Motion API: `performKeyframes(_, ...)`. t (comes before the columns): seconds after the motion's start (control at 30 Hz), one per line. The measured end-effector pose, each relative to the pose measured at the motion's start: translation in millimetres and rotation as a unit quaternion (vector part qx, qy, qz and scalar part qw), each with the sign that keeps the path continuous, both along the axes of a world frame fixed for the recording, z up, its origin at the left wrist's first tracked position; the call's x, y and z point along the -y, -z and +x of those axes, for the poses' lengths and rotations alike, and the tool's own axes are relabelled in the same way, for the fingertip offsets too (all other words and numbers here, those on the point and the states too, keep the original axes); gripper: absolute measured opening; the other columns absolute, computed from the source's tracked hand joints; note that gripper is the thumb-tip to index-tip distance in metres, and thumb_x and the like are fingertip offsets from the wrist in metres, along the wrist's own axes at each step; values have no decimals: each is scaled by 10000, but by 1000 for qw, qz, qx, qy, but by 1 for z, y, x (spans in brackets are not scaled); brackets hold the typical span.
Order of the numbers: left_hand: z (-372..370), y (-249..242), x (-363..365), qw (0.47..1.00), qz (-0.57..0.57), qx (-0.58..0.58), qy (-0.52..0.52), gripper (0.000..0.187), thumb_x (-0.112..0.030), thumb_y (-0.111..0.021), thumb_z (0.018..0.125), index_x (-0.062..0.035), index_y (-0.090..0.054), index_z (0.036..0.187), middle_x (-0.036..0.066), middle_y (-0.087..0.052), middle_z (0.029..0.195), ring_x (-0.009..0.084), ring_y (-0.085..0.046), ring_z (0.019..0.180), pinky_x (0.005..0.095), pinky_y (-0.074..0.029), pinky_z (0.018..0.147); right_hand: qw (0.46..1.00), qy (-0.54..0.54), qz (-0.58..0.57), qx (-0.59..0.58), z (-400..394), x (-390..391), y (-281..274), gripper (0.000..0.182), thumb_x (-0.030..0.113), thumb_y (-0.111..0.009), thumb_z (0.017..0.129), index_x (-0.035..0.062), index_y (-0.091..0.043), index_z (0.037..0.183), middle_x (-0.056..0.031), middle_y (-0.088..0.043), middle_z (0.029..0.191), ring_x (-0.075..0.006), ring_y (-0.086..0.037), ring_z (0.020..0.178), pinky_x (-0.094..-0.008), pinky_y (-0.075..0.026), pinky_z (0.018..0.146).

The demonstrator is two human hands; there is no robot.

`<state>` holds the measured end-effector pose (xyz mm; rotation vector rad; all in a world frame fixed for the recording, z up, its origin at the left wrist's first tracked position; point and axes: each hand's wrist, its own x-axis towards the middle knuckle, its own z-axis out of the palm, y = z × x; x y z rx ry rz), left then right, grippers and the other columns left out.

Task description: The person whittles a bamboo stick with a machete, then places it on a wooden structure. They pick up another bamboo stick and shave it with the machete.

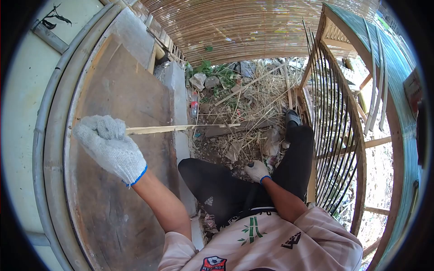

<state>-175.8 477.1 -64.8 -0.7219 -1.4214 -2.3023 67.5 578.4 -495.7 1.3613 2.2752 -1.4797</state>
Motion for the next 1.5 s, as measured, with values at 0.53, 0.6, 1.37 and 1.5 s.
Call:
performKeyframes(0.53,-7,1,-20,995,-60,-56,-49,376,-330,-471,1108,-115,-472,801,11,-409,671,125,-353,565,310,-326,546,928,-97,-73,-352,-62,27,-251,501,476,-571,1076,-4,-709,1121,-239,-706,823,-429,-727,780,-504,-542,755)
performKeyframes(0.6,-4,-1,-22,999,-44,-15,-7,362,-330,-492,1116,-137,-468,811,-5,-379,676,115,-323,556,296,-284,530,932,-100,-43,-345,-63,35,-253,489,465,-571,1077,0,-717,1114,-236,-696,789,-423,-730,761,-505,-545,734)
performKeyframes(1.37,-21,1,-19,997,36,-6,61,480,-396,-498,1144,-181,-374,732,-18,-289,631,125,-199,496,338,-187,462,965,-70,-4,-253,-75,5,-188,554,541,-563,1060,22,-746,991,-203,-709,748,-416,-736,785,-514,-553,755)
performKeyframes(1.5,-25,-3,-24,997,50,12,53,497,-400,-512,1136,-187,-350,717,-23,-277,631,125,-195,500,332,-183,467,985,-37,-7,-171,-64,-10,-139,618,586,-521,1062,18,-745,965,-249,-713,802,-463,-720,848,-534,-540,778)
